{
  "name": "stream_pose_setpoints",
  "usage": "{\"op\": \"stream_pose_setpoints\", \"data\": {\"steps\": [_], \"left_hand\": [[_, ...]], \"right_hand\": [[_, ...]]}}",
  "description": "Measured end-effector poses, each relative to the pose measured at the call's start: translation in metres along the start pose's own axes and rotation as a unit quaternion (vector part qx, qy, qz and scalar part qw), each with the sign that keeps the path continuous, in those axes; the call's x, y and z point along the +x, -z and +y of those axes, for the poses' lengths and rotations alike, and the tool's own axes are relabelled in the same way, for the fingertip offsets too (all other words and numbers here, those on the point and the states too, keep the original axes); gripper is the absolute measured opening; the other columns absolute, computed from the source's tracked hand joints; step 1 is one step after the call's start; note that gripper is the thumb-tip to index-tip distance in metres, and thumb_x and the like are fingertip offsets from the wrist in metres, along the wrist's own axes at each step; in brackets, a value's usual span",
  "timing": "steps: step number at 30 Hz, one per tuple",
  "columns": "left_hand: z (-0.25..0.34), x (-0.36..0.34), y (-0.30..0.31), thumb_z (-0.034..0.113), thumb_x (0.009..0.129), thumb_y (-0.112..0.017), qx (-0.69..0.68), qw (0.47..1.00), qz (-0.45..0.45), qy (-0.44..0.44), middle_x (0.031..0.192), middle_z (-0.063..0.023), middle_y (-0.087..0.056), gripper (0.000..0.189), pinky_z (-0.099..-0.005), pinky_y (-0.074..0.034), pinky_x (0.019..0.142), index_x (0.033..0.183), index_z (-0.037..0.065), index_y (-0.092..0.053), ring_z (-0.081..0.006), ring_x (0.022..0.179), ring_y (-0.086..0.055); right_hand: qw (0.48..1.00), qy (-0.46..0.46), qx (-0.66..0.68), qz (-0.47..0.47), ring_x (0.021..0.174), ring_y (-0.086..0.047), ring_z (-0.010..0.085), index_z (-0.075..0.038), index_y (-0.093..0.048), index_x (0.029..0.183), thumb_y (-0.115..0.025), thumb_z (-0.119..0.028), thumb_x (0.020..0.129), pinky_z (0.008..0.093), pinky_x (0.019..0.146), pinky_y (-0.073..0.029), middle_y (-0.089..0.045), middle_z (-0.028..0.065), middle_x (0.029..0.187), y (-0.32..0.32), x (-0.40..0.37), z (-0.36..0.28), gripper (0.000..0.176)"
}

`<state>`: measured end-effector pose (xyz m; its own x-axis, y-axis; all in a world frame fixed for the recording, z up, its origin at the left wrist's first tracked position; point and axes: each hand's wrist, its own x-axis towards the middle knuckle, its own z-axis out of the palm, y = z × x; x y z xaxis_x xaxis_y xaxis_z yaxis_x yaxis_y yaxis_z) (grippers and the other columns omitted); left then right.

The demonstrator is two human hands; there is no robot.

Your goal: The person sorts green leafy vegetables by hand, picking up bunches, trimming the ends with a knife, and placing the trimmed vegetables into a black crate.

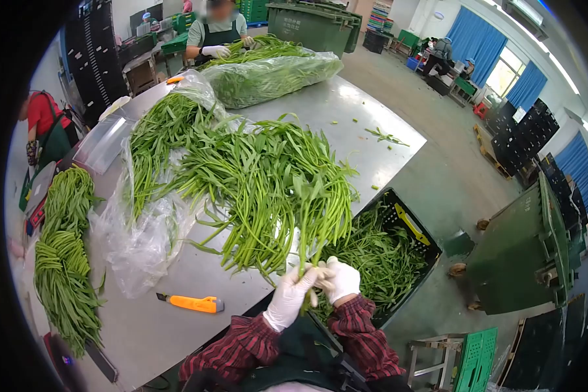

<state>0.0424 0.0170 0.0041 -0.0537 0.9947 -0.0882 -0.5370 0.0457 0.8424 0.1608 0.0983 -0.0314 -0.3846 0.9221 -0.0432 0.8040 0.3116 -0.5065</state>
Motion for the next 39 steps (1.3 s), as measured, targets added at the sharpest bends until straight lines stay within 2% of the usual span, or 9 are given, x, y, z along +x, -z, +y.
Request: {"op": "stream_pose_setpoints", "data": {"steps": [3, 7, 14, 18, 28, 30, 31, 34, 39], "left_hand": [[0.010, -0.003, 0.018, 0.024, 0.096, -0.044, 0.051, 0.995, 0.086, -0.030, 0.104, -0.0158, -0.062, 0.026, -0.0198, -0.044, 0.048, 0.097, 0.000, -0.053, -0.0156, 0.080, -0.064], [0.025, -0.007, 0.017, 0.012, 0.090, -0.055, 0.030, 0.990, 0.140, -0.019, 0.070, -0.0022, -0.060, 0.011, -0.0171, -0.035, 0.043, 0.084, 0.003, -0.057, -0.0057, 0.050, -0.048], [0.015, -0.009, -0.009, 0.000, 0.076, -0.068, 0.076, 0.996, 0.045, 0.001, 0.084, -0.0029, -0.065, 0.013, -0.0191, -0.043, 0.056, 0.086, 0.003, -0.061, -0.0055, 0.062, -0.052], [0.010, -0.011, -0.015, -0.003, 0.077, -0.066, 0.123, 0.992, 0.017, -0.039, 0.087, 0.0018, -0.065, 0.017, -0.0221, -0.045, 0.074, 0.091, 0.003, -0.060, -0.0071, 0.077, -0.056], [-0.006, -0.002, -0.010, 0.000, 0.080, -0.063, 0.302, 0.946, 0.006, -0.120, 0.085, -0.0002, -0.061, 0.014, -0.0229, -0.046, 0.071, 0.093, 0.001, -0.060, -0.0082, 0.077, -0.055], [0.001, 0.002, -0.008, 0.001, 0.080, -0.063, 0.201, 0.974, 0.040, -0.094, 0.081, 0.0011, -0.059, 0.011, -0.0199, -0.043, 0.062, 0.090, 0.003, -0.059, -0.0066, 0.070, -0.052], [0.008, 0.007, -0.001, 0.003, 0.080, -0.064, 0.132, 0.984, 0.075, -0.088, 0.079, 0.0015, -0.057, 0.009, -0.0176, -0.038, 0.056, 0.085, 0.005, -0.057, -0.0044, 0.063, -0.047], [0.060, 0.008, 0.029, 0.006, 0.085, -0.058, -0.065, 0.976, 0.168, -0.122, 0.066, 0.0043, -0.049, 0.005, -0.0181, -0.024, 0.039, 0.083, 0.009, -0.054, -0.0018, 0.045, -0.034], [0.094, 0.015, 0.067, 0.033, 0.093, -0.050, -0.157, 0.943, 0.189, -0.223, 0.076, 0.0013, -0.048, 0.025, -0.0195, -0.025, 0.041, 0.080, 0.011, -0.050, -0.0052, 0.047, -0.034]], "right_hand": [[0.990, -0.045, -0.125, 0.049, 0.064, -0.063, 0.0334, -0.005, -0.058, 0.078, -0.049, -0.030, 0.088, 0.0428, 0.060, -0.048, -0.063, 0.0159, 0.067, 0.024, 0.014, -0.008, 0.029], [0.985, -0.033, -0.167, 0.038, 0.067, -0.063, 0.0334, -0.006, -0.061, 0.075, -0.050, -0.032, 0.088, 0.0424, 0.062, -0.049, -0.063, 0.0159, 0.069, 0.023, 0.027, 0.001, 0.030], [0.985, 0.032, -0.140, -0.100, 0.069, -0.063, 0.0333, -0.006, -0.065, 0.080, -0.053, -0.030, 0.083, 0.0414, 0.060, -0.049, -0.064, 0.0154, 0.072, 0.019, 0.025, -0.017, 0.027], [0.996, 0.067, -0.033, -0.051, 0.065, -0.060, 0.0313, -0.008, -0.062, 0.070, -0.051, -0.036, 0.081, 0.0398, 0.058, -0.047, -0.061, 0.0126, 0.066, 0.014, 0.020, -0.012, 0.032], [0.976, 0.112, 0.145, -0.119, 0.059, -0.053, 0.0251, -0.006, -0.055, 0.072, -0.054, -0.022, 0.084, 0.0368, 0.064, -0.047, -0.055, 0.0088, 0.067, -0.057, 0.026, 0.058, 0.020], [0.986, 0.150, -0.058, -0.031, 0.064, -0.058, 0.0307, -0.006, -0.057, 0.072, -0.051, -0.025, 0.085, 0.0383, 0.064, -0.048, -0.059, 0.0131, 0.068, -0.042, 0.015, 0.029, 0.024], [0.981, 0.089, -0.131, -0.113, 0.069, -0.061, 0.0343, -0.005, -0.059, 0.075, -0.049, -0.032, 0.087, 0.0412, 0.064, -0.049, -0.062, 0.0171, 0.069, -0.012, 0.019, 0.001, 0.031], [0.992, -0.009, -0.119, 0.039, 0.066, -0.062, 0.0347, -0.005, -0.058, 0.075, -0.049, -0.040, 0.088, 0.0438, 0.062, -0.048, -0.061, 0.0164, 0.063, 0.010, 0.024, -0.009, 0.039], [0.991, -0.070, 0.028, 0.107, 0.070, -0.061, 0.0374, -0.003, -0.054, 0.079, -0.048, -0.035, 0.089, 0.0452, 0.065, -0.047, -0.061, 0.0195, 0.069, 0.007, 0.082, 0.007, 0.034]]}}
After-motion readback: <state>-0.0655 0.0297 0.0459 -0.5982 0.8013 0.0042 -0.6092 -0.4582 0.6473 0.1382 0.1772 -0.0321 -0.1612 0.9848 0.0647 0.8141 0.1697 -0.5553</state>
